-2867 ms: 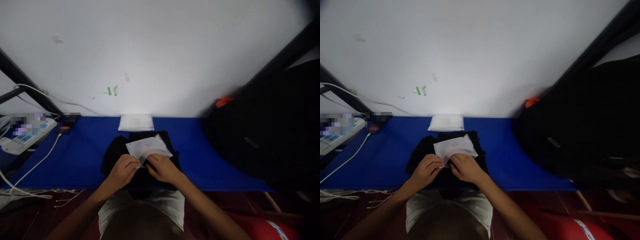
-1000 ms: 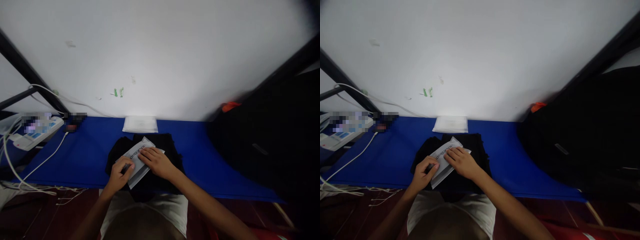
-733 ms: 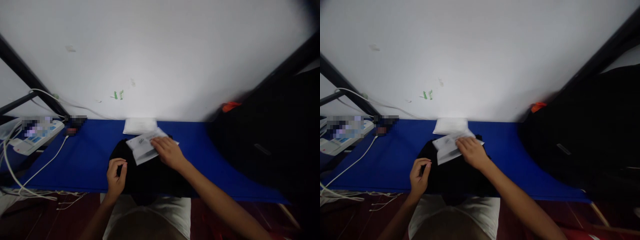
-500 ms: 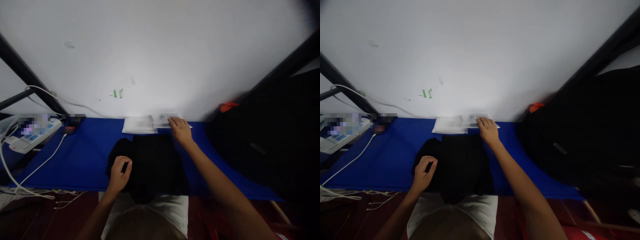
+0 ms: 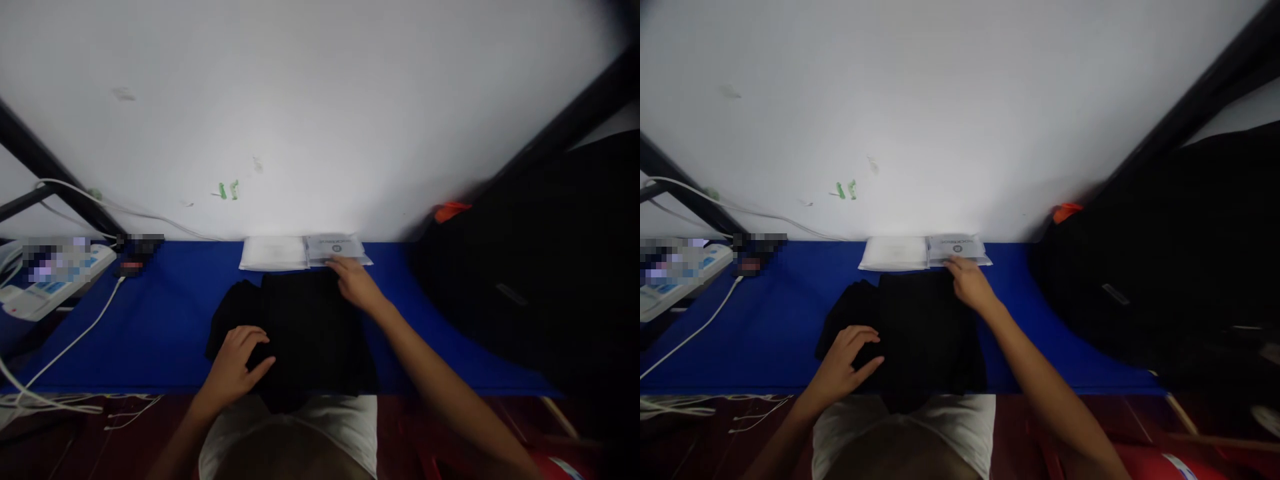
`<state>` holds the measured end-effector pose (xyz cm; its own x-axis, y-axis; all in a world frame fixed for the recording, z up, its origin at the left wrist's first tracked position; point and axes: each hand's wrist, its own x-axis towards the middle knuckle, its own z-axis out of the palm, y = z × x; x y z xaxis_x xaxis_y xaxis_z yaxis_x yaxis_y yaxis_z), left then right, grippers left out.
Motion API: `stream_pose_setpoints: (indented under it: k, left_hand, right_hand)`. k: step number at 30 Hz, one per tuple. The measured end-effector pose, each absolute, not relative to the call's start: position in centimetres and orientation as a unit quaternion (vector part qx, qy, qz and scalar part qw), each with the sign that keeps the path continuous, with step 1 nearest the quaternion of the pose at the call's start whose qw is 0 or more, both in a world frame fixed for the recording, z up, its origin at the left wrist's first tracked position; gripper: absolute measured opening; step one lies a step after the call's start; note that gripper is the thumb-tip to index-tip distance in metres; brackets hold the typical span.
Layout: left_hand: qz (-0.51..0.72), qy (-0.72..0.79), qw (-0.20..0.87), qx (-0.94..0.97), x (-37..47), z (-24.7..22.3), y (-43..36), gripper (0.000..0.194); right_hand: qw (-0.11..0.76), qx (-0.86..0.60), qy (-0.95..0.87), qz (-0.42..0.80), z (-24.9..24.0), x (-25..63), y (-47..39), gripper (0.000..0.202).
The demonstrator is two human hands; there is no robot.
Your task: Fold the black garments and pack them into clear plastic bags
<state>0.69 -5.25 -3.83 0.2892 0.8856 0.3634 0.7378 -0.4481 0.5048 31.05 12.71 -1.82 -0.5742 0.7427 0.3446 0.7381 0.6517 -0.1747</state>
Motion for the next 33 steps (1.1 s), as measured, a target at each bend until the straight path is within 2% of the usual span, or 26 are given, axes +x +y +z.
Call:
stream_pose_setpoints:
  k: [2, 5, 8, 11, 15, 20, 27, 31, 33]
  left_hand:
    - [0.283, 0.479, 0.132, 0.820, -0.4, -3.7, -5.8, 0.026]
    - [0.257, 0.440, 0.138, 0.849, -2.4, -3.5, -6.3, 0.024]
    - [0.236, 0.429, 0.128, 0.863, -4.3, -3.2, -6.3, 0.026]
    - [0.233, 0.432, 0.112, 0.864, -5.8, -3.0, -6.4, 0.017]
    - [0.265, 0.435, 0.084, 0.857, -6.6, -3.0, -6.5, 0.017]
    - [0.310, 0.438, 0.067, 0.841, -6.1, -2.3, -6.7, 0.021]
    - [0.326, 0.468, 0.036, 0.820, -5.9, -1.9, -5.6, 0.018]
    - [0.319, 0.497, -0.006, 0.807, -6.3, -2.3, -2.1, 0.019]
    - [0.309, 0.519, -0.033, 0.796, -6.1, -2.2, 0.1, 0.020]
  right_hand:
    - [0.192, -0.341, -0.917, 0.070, -0.5, 29.3, 8.3, 0.059]
    - [0.116, -0.231, -0.954, 0.155, 0.8, 27.4, 2.1, 0.044]
    - [0.068, -0.257, -0.946, 0.187, 1.2, 27.7, -1.4, 0.038]
    - [0.061, -0.328, -0.921, 0.201, 0.8, 29.9, -2.6, 0.044]
    - [0.065, -0.385, -0.900, 0.195, 0.5, 33.0, -3.5, 0.044]
    - [0.085, -0.387, -0.901, 0.178, 0.8, 35.0, -4.1, 0.011]
    - [0.179, -0.370, -0.887, 0.208, 0.9, 35.3, -1.5, 0.024]
    - [0.231, -0.404, -0.875, 0.138, -0.2, 34.8, 2.9, 0.022]
    - [0.216, -0.418, -0.879, 0.083, -0.9, 34.5, 5.3, 0.017]
